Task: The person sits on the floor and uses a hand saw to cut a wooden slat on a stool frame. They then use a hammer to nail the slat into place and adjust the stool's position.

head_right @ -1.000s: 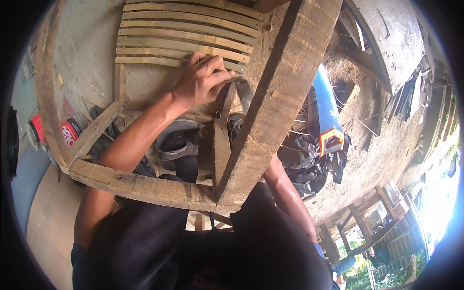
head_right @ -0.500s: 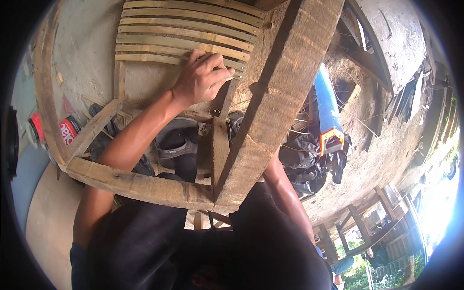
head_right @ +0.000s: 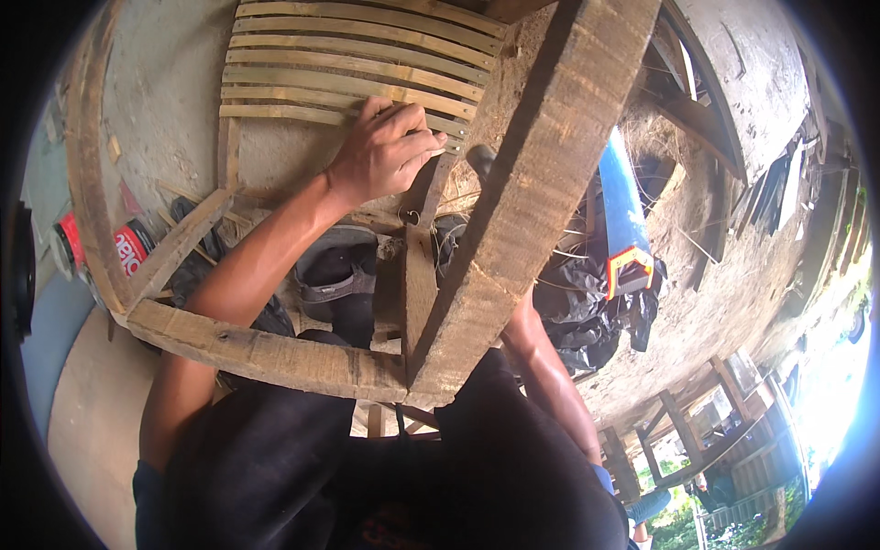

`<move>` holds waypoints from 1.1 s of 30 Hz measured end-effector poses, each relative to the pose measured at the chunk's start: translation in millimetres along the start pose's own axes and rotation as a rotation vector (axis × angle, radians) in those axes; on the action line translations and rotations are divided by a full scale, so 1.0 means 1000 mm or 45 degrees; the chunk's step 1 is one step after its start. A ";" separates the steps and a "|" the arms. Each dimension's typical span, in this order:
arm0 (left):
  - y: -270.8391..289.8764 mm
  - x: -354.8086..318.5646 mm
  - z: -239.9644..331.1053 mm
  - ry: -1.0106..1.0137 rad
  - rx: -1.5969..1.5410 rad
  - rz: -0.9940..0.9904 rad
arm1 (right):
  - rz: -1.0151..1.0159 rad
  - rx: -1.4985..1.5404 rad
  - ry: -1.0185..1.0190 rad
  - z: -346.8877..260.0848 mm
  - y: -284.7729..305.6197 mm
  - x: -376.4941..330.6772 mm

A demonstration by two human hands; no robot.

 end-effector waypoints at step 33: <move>0.006 -0.009 -0.017 -0.066 0.102 -0.086 | -0.008 0.235 -0.208 0.017 0.022 0.001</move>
Point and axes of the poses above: each hand's wrist, its own x-axis towards the middle knuckle, its own y-axis out of the back of the hand, z = x × y, the point moved 9 cm from there along x, towards the middle knuckle, and after that the axes turned 6 degrees about y, right-handed, at the moved point
